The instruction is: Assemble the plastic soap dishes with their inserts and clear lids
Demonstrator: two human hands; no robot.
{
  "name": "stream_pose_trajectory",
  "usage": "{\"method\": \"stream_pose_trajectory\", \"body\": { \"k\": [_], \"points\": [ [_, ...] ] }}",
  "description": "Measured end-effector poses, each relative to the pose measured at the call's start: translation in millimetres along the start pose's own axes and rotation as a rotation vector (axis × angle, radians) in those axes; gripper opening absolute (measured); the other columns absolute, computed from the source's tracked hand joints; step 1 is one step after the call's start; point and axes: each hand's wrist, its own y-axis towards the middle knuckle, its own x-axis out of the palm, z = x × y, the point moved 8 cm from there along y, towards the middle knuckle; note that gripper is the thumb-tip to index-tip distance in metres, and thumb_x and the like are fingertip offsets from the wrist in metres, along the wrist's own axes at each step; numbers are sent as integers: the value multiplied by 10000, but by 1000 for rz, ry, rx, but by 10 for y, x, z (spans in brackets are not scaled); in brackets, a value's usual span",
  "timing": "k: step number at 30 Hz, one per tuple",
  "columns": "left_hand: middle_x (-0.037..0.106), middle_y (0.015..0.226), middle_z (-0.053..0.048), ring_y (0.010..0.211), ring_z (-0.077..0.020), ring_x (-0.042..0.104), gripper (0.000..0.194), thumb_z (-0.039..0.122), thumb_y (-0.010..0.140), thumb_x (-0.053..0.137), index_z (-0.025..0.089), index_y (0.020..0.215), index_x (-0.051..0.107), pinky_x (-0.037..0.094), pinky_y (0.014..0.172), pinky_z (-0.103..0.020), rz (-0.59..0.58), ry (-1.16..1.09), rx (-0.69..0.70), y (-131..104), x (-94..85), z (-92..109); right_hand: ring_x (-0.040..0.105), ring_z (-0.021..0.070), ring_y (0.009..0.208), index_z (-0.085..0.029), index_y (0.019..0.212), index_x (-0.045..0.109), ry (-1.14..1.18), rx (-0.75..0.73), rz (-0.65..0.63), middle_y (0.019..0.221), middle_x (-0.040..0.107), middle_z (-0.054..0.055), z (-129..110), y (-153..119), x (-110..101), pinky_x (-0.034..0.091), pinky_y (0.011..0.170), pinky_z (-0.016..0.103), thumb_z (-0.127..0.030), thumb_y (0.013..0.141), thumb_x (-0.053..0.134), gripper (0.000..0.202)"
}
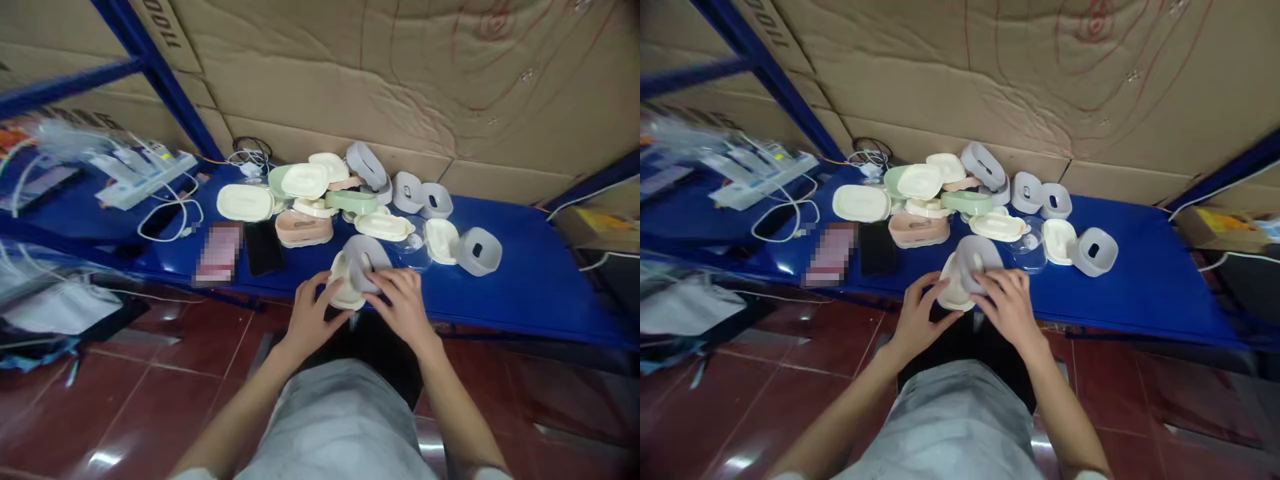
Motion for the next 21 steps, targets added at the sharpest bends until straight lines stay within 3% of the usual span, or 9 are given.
{"method": "stream_pose_trajectory", "body": {
  "k": [3,7,12,17,21],
  "points": [
    [472,1530,-218,1208,-310,656,702,428,994,778,250,1585,445,604,1071,-539,23,-73,-14,-32,-8,-54,664,220,1068,-222,1283,718,-15,-46,-67,1135,771,63,-304,63,180,348,1101,452,-448,1058,676,322],
    [466,1574,-176,1266,-304,648,685,266,987,780,312,1601,480,606,1103,-498,-35,-77,-30,-73,-9,-120,660,216,1038,-185,1262,710,-33,-69,-125,1114,781,59,-532,111,353,349,1080,447,-466,1065,661,346],
    [443,1655,-176,1491,-367,538,716,255,1013,744,327,1655,436,563,1184,-535,-56,-80,-5,-103,-39,-158,673,196,1066,-169,1309,699,-54,-96,-162,1152,790,63,-581,121,413,335,1099,437,-396,1096,632,319],
    [387,1731,-182,1567,-367,485,679,284,1047,706,307,1662,420,535,1229,-542,-60,-113,5,-90,-32,-163,678,210,1211,-195,1328,703,-36,-102,-171,1222,796,65,-556,144,400,271,1215,460,-392,1107,614,310],
    [415,1725,-178,1562,-354,500,620,314,1043,720,282,1615,484,531,1241,-532,-52,-142,-5,-61,-82,-177,704,191,1098,-159,1288,710,-35,-124,-131,1117,806,56,-597,171,393,305,1189,454,-371,1122,583,298]
  ]
}}
